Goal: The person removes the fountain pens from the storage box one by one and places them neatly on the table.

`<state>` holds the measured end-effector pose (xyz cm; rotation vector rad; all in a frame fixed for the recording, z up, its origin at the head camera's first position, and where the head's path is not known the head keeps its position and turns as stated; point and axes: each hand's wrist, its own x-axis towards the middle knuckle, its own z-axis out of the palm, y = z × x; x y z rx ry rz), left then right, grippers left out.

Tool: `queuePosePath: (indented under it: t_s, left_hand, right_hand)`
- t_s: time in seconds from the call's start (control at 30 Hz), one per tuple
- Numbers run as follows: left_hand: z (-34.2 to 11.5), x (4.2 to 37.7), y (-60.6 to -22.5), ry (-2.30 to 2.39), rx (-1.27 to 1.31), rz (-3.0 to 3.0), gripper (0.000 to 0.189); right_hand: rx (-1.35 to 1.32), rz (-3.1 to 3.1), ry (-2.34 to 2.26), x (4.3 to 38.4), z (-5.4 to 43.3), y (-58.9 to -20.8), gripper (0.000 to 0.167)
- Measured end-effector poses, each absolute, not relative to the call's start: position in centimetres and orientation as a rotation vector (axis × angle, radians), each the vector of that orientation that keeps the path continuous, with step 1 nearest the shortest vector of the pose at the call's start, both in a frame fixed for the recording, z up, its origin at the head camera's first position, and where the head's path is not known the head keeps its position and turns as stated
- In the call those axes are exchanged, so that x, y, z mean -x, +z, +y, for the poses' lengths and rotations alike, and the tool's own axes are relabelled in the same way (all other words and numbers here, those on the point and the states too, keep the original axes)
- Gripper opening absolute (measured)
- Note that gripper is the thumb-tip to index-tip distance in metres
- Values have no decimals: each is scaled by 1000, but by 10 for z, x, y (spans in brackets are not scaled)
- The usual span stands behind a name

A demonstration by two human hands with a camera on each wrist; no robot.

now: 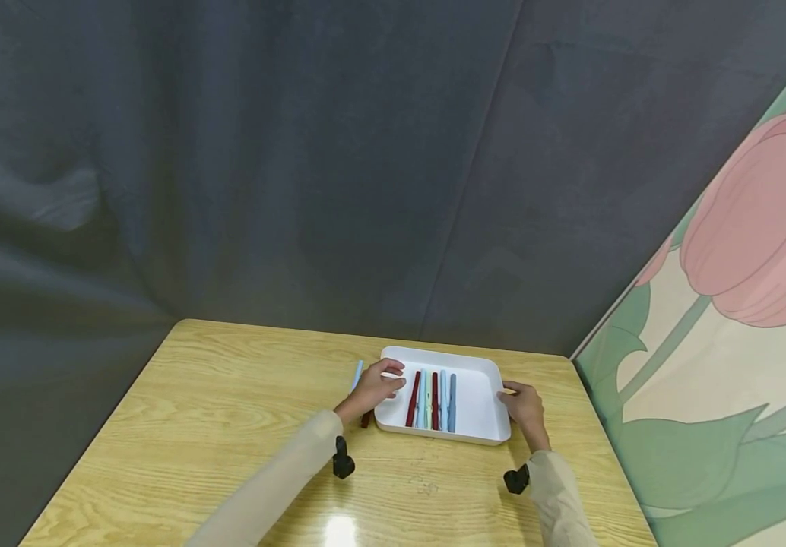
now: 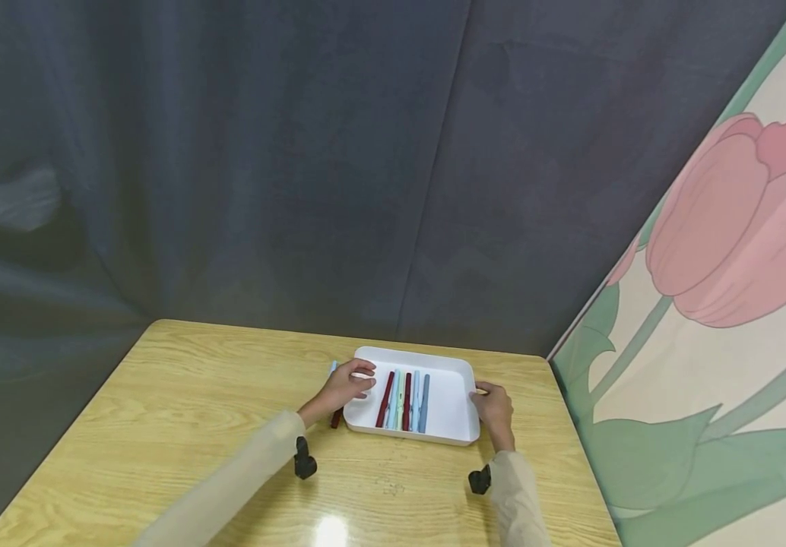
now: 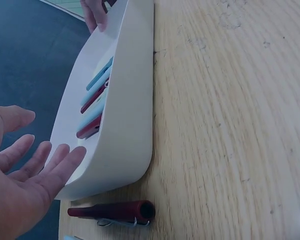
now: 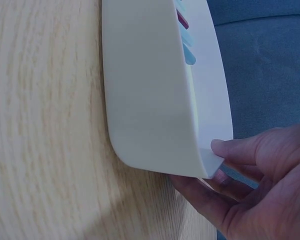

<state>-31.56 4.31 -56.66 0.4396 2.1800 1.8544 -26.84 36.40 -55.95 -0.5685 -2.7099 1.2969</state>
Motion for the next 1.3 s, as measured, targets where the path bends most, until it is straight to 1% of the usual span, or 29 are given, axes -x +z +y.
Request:
queuePosePath:
  t_s: [0.27,0.43,0.73,0.87,1.07,1.2,1.3]
  left_hand:
    - [55,307,-567,1736,-521,2298,31]
    - [61,301,-568,1627,-560,2372,33]
    - [65,297,-568,1565,-562,2361,35]
    - [65,295,-571,1412,-574,2464,34]
    - [68,289,-567,1135,-658,2618,25]
    - [71,287,-563,1063,-669,2672,17]
    - [73,287,-562,1059,-632,2674,12]
  right_hand:
    - [594,-2728,1256,272,364,-562,35]
    - [591,-2728,1244,272,365,-563,35]
    - [578,-2720,1247,272,365,-565,35]
    - [568,-2736,1241,273,360,-564,35]
    - [584,-2744,1216,272,357,-559,35]
    - [596,-2754,1227,270,360,-560,36]
    - [595,-2749,1237,269,363,-560,37]
